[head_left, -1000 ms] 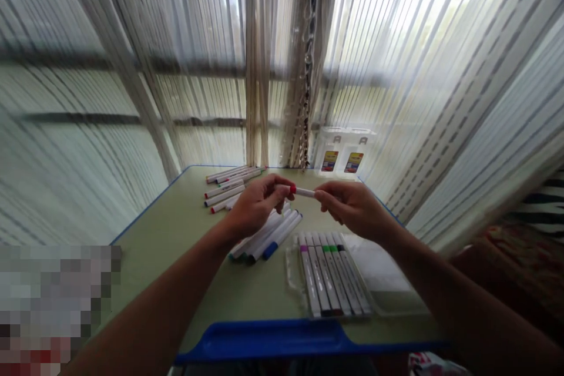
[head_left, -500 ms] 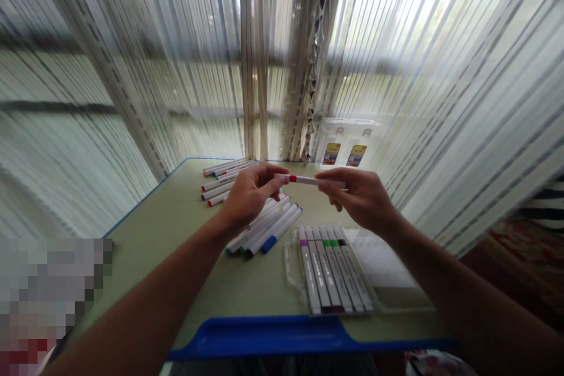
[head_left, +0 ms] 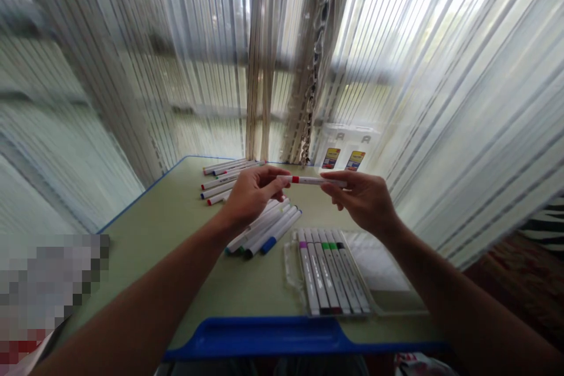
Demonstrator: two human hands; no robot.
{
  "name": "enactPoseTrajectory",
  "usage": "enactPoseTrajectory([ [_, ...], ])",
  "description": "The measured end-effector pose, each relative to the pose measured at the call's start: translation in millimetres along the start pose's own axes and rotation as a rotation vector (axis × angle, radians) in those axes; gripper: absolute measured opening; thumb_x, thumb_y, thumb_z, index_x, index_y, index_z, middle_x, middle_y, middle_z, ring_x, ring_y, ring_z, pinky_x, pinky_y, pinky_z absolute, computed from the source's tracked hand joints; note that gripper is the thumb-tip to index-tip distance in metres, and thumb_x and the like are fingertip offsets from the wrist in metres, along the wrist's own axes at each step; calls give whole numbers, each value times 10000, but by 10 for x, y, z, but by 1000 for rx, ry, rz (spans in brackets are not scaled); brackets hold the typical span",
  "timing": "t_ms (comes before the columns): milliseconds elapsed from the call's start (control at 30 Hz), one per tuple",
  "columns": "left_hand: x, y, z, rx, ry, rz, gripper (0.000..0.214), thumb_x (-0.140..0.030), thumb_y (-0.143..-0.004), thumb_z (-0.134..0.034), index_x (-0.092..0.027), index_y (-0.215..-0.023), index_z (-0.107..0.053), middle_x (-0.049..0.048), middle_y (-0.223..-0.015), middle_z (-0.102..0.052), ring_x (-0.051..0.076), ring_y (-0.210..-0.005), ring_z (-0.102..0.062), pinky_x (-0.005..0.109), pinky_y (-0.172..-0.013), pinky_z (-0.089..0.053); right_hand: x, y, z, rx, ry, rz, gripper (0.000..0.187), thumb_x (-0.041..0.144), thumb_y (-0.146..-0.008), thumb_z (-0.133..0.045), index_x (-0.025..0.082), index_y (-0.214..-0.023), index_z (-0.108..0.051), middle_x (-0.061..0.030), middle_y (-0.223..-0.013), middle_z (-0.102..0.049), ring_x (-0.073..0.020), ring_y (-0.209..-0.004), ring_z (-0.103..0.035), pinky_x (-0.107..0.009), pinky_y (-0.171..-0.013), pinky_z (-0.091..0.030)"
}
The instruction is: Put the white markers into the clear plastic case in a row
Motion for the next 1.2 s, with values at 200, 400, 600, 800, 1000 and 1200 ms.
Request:
enactPoseTrajectory([
  [200,-34,34,-30,90,120,4,264,-221,-812,-739,-94,-1043,-753,90,-864,-750,103,-638,-632,280,-674,-552,-24,-39,30,-6,-157,-65,248,343,-783,-794,146,-926,-742,6,-595,-631,-85,-440,-520,-226,-381,-418],
  [400,-74,93,-95,258,246,48,279,-225,-822,-746,-143,-1088,-767,105,-933,-763,117,-690,-656,287,-703,-562,-71,-71,43,42,-394,-230,199,318,-779,-783,174,-864,-676,10,-683,-610,-79,-483,-516,-210,-389,-405],
  [600,-71,106,-94,305,257,51,300,-246,-780,-801,-175,-1071,-783,103,-927,-773,121,-692,-663,290,-720,-564,-82,-65,28,107,-454,-264,221,329,-776,-784,176,-876,-659,33,-664,-567,-79,-485,-501,-206,-394,-399],
  [800,-54,95,-79,315,251,39,291,-203,-754,-823,-195,-1044,-793,98,-913,-785,110,-688,-674,260,-715,-559,-58,-58,23,109,-455,-245,220,326,-775,-790,173,-868,-662,41,-649,-558,-71,-471,-495,-202,-391,-393],
  [1000,-84,103,-88,281,257,87,277,-277,-728,-850,-163,-976,-806,111,-856,-784,121,-648,-682,260,-668,-567,-31,-52,21,86,-428,-214,218,322,-759,-805,179,-850,-668,44,-639,-569,-66,-451,-490,-202,-380,-385],
  [1200,-96,108,-94,286,306,139,255,-329,-723,-851,-145,-896,-812,104,-806,-779,119,-609,-674,252,-636,-552,-11,-50,27,85,-414,-169,204,312,-760,-809,180,-850,-683,31,-648,-599,-71,-448,-499,-210,-377,-381],
])
Point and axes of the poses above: each hand's wrist, its own y-axis away from the middle knuckle, its own z-axis out of the back of the hand, x = y × z, the point moved 3 cm from there along -y, towards the middle knuckle
